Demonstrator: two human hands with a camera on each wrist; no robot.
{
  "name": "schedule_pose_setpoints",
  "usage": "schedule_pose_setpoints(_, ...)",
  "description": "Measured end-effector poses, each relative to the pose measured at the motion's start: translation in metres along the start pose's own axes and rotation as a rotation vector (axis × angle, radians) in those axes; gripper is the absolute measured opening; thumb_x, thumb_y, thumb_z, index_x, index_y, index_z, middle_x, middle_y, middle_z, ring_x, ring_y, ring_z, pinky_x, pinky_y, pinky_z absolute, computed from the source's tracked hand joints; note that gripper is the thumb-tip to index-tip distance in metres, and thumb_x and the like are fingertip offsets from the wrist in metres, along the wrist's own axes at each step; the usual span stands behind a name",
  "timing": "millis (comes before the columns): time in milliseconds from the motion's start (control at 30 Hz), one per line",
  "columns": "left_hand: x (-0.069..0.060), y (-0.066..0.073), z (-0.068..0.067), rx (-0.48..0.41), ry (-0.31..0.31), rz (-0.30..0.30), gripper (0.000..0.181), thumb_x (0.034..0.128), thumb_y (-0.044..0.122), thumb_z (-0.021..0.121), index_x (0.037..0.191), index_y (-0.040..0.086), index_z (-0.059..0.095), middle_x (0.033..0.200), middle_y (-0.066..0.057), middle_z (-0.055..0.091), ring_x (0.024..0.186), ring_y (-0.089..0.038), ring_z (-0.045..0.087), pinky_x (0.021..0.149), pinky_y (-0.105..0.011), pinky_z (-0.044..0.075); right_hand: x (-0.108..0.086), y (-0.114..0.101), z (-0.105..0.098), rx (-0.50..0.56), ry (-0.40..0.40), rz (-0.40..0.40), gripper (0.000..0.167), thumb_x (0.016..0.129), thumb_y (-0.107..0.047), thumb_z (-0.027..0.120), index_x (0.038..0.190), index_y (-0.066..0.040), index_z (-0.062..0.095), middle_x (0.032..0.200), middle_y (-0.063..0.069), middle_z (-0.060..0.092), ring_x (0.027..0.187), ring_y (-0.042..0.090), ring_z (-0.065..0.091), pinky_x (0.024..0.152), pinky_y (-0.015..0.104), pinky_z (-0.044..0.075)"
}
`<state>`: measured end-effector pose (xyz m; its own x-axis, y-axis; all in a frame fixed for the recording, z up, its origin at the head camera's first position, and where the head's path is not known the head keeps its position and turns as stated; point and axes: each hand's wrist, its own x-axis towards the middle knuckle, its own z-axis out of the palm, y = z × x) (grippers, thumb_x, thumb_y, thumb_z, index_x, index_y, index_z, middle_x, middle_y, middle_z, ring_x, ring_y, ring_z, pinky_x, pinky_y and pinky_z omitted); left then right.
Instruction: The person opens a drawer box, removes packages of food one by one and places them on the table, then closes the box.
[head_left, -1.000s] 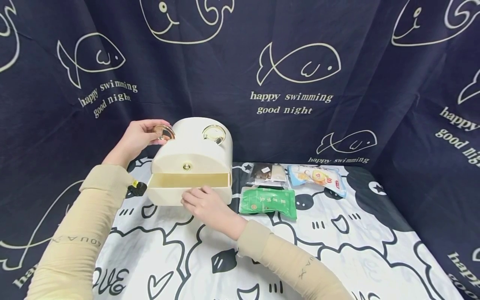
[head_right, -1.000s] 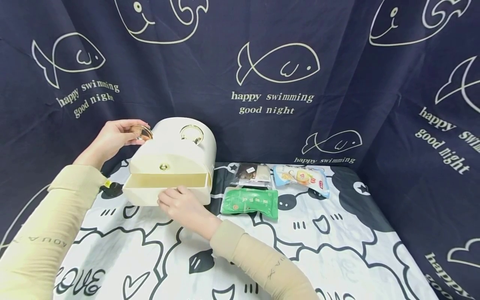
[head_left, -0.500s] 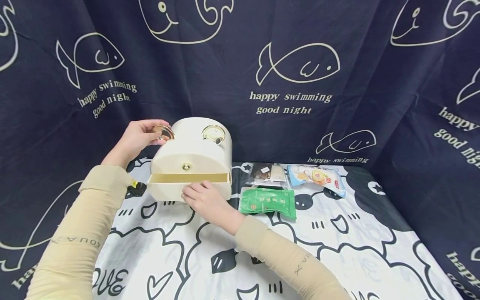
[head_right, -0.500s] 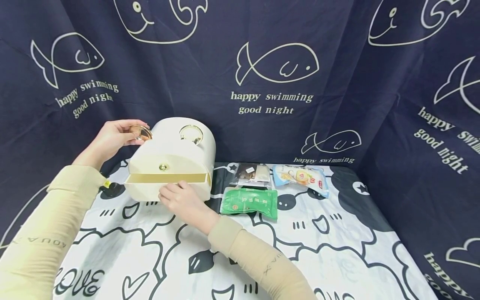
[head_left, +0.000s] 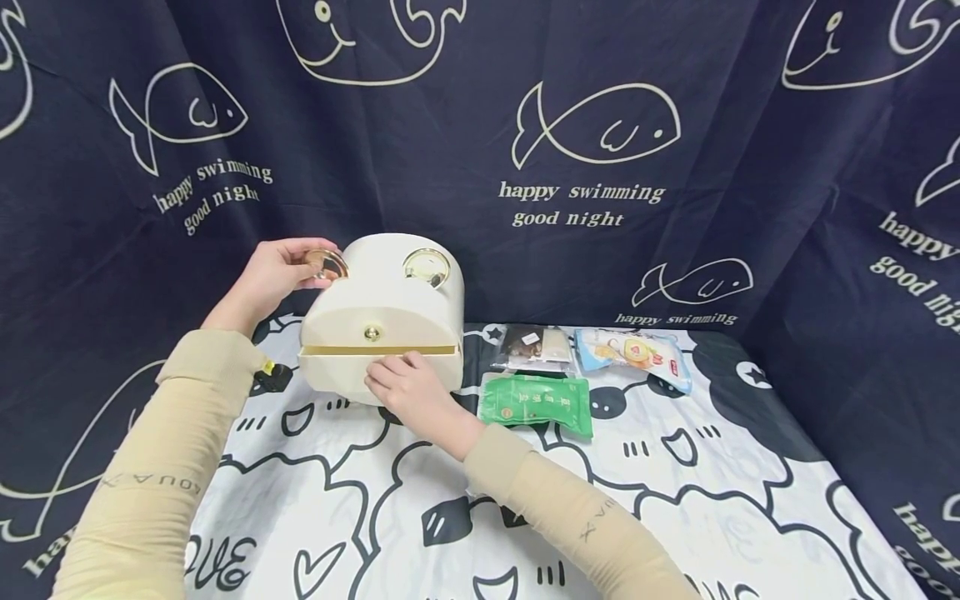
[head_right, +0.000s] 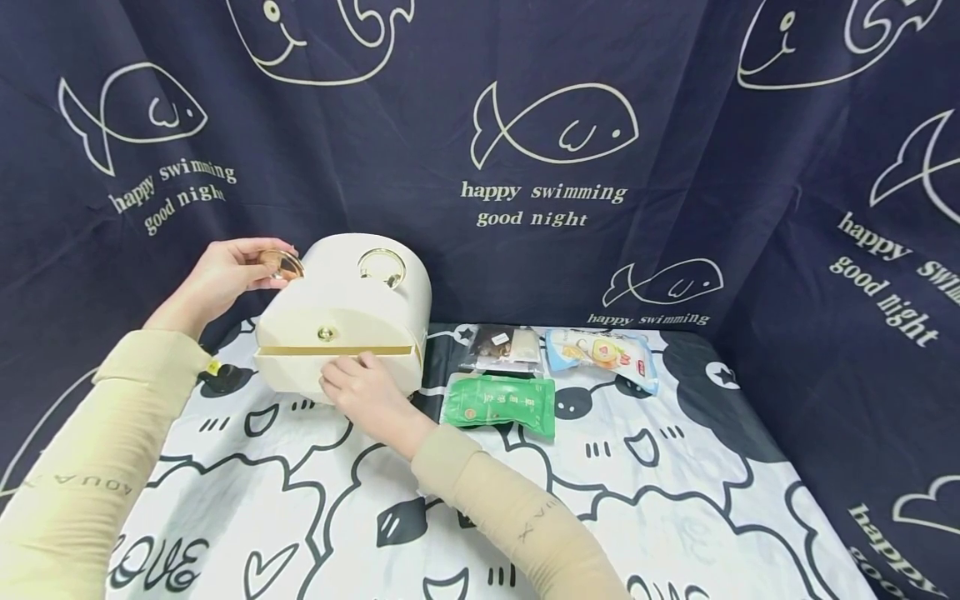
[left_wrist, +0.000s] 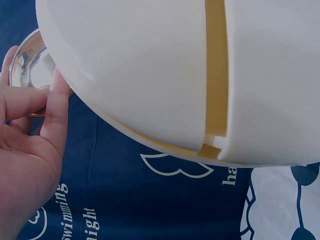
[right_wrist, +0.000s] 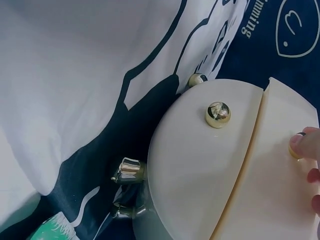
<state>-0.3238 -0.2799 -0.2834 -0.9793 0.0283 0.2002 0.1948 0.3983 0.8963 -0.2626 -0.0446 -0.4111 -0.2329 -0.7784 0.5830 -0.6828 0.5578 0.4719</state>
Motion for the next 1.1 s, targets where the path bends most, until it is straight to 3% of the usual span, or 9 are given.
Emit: schedule_pose_setpoints(1100, -0.002, -0.001, 0.000, -0.043, -0.016, 0.034, 0.031, 0.0881, -0.006, 0.059, 0.118, 0.003, 0.061, 0.086, 0.008, 0.069, 0.081, -0.008, 0.066, 0.073, -0.021, 0.057, 0.005, 0.006, 0.014, 0.018, 0.029, 0.040, 0.025, 0.089, -0.017, 0.052, 0.108, -0.021, 0.068, 0.110, -0.009, 0.058, 0.105, 0.011, 0.050, 0.085, 0.025, 0.039)
